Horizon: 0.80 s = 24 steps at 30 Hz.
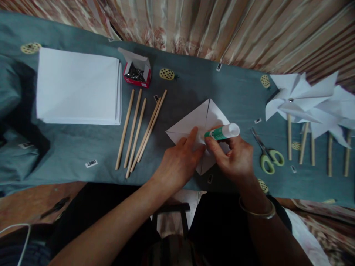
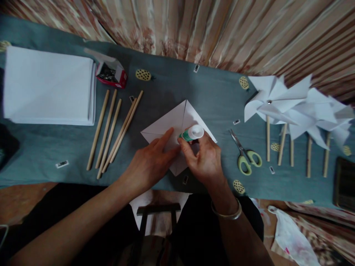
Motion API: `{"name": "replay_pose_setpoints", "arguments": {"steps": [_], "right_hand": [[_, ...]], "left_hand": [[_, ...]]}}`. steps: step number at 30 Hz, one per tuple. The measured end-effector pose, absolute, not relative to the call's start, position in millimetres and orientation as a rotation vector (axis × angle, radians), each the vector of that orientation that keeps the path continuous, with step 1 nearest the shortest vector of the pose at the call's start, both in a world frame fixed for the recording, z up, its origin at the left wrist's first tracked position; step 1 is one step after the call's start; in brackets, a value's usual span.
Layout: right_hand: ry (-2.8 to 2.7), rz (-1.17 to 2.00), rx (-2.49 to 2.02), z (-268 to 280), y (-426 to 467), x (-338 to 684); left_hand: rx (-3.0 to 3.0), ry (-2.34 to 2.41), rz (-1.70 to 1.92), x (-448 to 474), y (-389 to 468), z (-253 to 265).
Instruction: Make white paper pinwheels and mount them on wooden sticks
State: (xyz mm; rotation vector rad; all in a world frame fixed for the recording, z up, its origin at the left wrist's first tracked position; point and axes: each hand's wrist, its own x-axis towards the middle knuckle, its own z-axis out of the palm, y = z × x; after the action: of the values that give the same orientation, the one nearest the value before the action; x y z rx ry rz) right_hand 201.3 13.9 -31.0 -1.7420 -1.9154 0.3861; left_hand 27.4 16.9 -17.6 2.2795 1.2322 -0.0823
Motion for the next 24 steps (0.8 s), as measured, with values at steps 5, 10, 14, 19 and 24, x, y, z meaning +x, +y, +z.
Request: {"name": "replay_pose_setpoints", "arguments": {"steps": [5, 10, 14, 19, 24], "right_hand": [[-1.886, 0.374, -1.802, -31.6, 15.0, 203.1], [-1.843, 0.389, -1.808, -32.6, 16.7, 203.8], [-1.823, 0.388, -1.839, -33.8, 18.2, 204.3], [-1.808, 0.338, -1.800, -36.1, 21.4, 202.1], [-1.802, 0.352, -1.779, -37.7, 23.5, 198.7]], "left_hand": [[2.264, 1.224, -0.056, 27.1, 16.7, -18.1], [2.259, 1.223, -0.059, 27.0, 17.4, -19.6], [2.267, 1.229, -0.048, 27.1, 17.6, -19.8], [2.273, 1.233, -0.041, 27.6, 17.3, -20.2], [2.244, 1.226, -0.082, 28.3, 18.8, -17.7]]}}
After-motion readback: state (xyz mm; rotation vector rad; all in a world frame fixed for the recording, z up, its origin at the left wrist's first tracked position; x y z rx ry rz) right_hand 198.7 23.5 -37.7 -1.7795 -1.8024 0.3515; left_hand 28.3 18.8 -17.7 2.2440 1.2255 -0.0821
